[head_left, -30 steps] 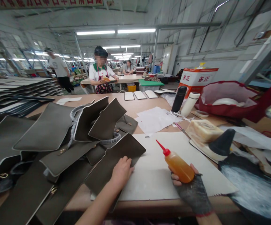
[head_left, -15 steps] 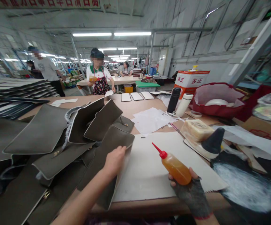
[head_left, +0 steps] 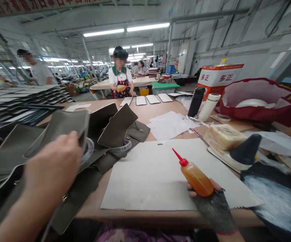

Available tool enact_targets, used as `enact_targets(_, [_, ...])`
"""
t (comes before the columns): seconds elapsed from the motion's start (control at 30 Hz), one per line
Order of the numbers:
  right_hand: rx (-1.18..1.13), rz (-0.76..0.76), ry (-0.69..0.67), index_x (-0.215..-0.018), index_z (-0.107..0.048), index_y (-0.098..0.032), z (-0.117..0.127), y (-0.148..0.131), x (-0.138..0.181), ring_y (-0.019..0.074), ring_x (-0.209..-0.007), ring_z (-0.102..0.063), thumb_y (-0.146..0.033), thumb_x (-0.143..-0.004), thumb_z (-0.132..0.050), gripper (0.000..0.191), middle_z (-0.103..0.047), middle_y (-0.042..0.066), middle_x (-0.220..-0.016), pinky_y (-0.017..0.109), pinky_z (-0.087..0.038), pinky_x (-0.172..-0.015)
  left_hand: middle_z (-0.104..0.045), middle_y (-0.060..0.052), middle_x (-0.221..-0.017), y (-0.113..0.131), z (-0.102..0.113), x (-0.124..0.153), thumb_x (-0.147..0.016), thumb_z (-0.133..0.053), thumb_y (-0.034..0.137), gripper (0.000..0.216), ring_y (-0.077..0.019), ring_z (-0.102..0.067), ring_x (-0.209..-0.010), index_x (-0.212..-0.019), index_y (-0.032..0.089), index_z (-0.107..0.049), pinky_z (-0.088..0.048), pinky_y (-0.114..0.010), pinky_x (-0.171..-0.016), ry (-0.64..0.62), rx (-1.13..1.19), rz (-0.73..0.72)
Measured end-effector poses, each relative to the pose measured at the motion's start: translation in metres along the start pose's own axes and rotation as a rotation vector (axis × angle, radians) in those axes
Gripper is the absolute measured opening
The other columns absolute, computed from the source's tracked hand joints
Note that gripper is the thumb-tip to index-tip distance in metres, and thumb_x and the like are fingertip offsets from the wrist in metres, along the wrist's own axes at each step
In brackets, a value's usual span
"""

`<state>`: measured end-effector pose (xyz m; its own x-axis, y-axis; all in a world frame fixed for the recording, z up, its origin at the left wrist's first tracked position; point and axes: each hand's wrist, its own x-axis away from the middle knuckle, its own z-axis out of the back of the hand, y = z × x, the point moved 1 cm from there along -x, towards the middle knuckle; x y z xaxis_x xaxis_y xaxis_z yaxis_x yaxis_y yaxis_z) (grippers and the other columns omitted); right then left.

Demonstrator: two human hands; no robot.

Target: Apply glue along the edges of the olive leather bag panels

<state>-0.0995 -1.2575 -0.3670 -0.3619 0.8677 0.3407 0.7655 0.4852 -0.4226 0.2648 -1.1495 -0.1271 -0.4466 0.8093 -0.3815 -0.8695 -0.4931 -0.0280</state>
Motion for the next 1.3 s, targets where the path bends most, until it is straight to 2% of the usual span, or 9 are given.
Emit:
enact_targets(0.07, [0.036,0.010,0.005,-0.088,-0.061,-0.019,-0.003,0.002,0.001,0.0237,-0.072,-0.057,-0.041,-0.072,-0.053,0.029,-0.064,0.008,-0.082,0.031,-0.045,-0.052,-0.056,-0.012,-0.092,0.038,-0.043,0.005,-0.081,-0.027,0.014,0.033,-0.0250,-0.056,-0.083,-0.105,0.013,-0.050,-0.044,-0.034,-0.067,-0.178,-0.161,-0.145])
enact_targets(0.17, [0.138,0.064,0.029,-0.088,-0.059,-0.021,-0.011,0.004,0.004,0.0218,-0.067,-0.056,-0.037,-0.068,-0.058,0.026,-0.062,0.005,-0.077,0.029,-0.044,-0.046,-0.060,-0.010,-0.095,0.088,-0.122,0.021,-0.080,-0.034,0.012,0.030,-0.0197,-0.059,-0.083,-0.103,0.014,-0.053,-0.045,-0.028,-0.071,-0.459,0.070,-0.305])
enact_targets(0.23, [0.258,0.140,0.052,-0.090,-0.057,-0.024,-0.018,0.002,0.007,0.0192,-0.063,-0.055,-0.034,-0.064,-0.063,0.028,-0.060,0.002,-0.079,0.026,-0.043,-0.042,-0.061,-0.009,-0.097,0.112,-0.164,0.035,-0.082,-0.034,0.014,0.030,-0.0182,-0.059,-0.089,-0.103,0.014,-0.055,-0.044,-0.026,-0.077,-0.538,0.230,-0.353])
enact_targets(0.33, [0.481,0.264,0.087,-0.093,-0.055,-0.026,-0.027,-0.006,0.011,0.0178,-0.062,-0.053,-0.032,-0.058,-0.068,0.038,-0.057,0.001,-0.086,0.024,-0.042,-0.038,-0.062,-0.009,-0.093,0.135,-0.195,0.047,-0.083,-0.033,0.018,0.028,-0.0190,-0.058,-0.090,-0.094,0.014,-0.058,-0.043,-0.026,-0.078,-0.585,0.330,-0.365])
enact_targets(0.63, [0.570,0.302,0.122,-0.092,-0.056,-0.024,-0.038,-0.017,-0.009,0.0160,-0.063,-0.053,-0.033,-0.068,-0.060,0.026,-0.058,0.000,-0.089,0.023,-0.042,-0.040,-0.062,-0.009,-0.090,0.160,-0.213,0.017,-0.085,-0.034,0.029,0.029,-0.0180,-0.058,-0.082,-0.082,0.015,-0.060,-0.042,-0.026,-0.072,-0.524,0.347,-0.286])
enact_targets(0.8, [0.365,0.131,0.135,-0.085,-0.056,-0.021,-0.038,-0.022,-0.029,0.0183,-0.056,-0.053,-0.039,-0.069,-0.055,0.025,-0.059,0.002,-0.071,0.025,-0.038,-0.037,-0.062,-0.007,-0.087,0.167,-0.225,0.008,-0.082,-0.038,0.026,0.026,-0.0163,-0.057,-0.080,-0.079,0.015,-0.062,-0.040,-0.023,-0.070,-0.476,0.469,-0.233])
enact_targets(0.9, [0.394,0.060,0.091,-0.087,-0.056,-0.018,-0.040,-0.021,-0.038,0.0175,-0.055,-0.051,-0.046,-0.072,-0.049,0.033,-0.056,0.004,-0.067,0.025,-0.037,-0.037,-0.062,-0.008,-0.083,0.166,-0.228,0.004,-0.081,-0.039,0.023,0.027,-0.0158,-0.057,-0.077,-0.077,0.014,-0.064,-0.039,-0.023,-0.068,-0.494,0.555,-0.229])
enact_targets(1.1, [0.814,0.444,0.060,-0.102,-0.050,-0.022,-0.047,-0.009,-0.050,0.0131,-0.057,-0.049,-0.036,-0.071,-0.057,0.035,-0.053,0.002,-0.088,0.023,-0.041,-0.039,-0.064,-0.006,-0.072,0.162,-0.234,-0.003,-0.076,-0.044,0.018,0.023,-0.0136,-0.056,-0.067,-0.074,0.014,-0.066,-0.037,-0.021,-0.060,-0.557,0.721,-0.192])
enact_targets(1.3, [1.144,0.611,0.154,-0.107,-0.045,-0.023,-0.047,-0.013,-0.064,0.0141,-0.059,-0.051,-0.045,-0.071,-0.058,0.044,-0.050,0.003,-0.094,0.023,-0.042,-0.036,-0.065,-0.006,-0.072,0.165,-0.240,-0.006,-0.075,-0.047,0.024,0.022,-0.0137,-0.057,-0.066,-0.072,0.014,-0.066,-0.037,-0.020,-0.056,-0.577,0.731,-0.076])
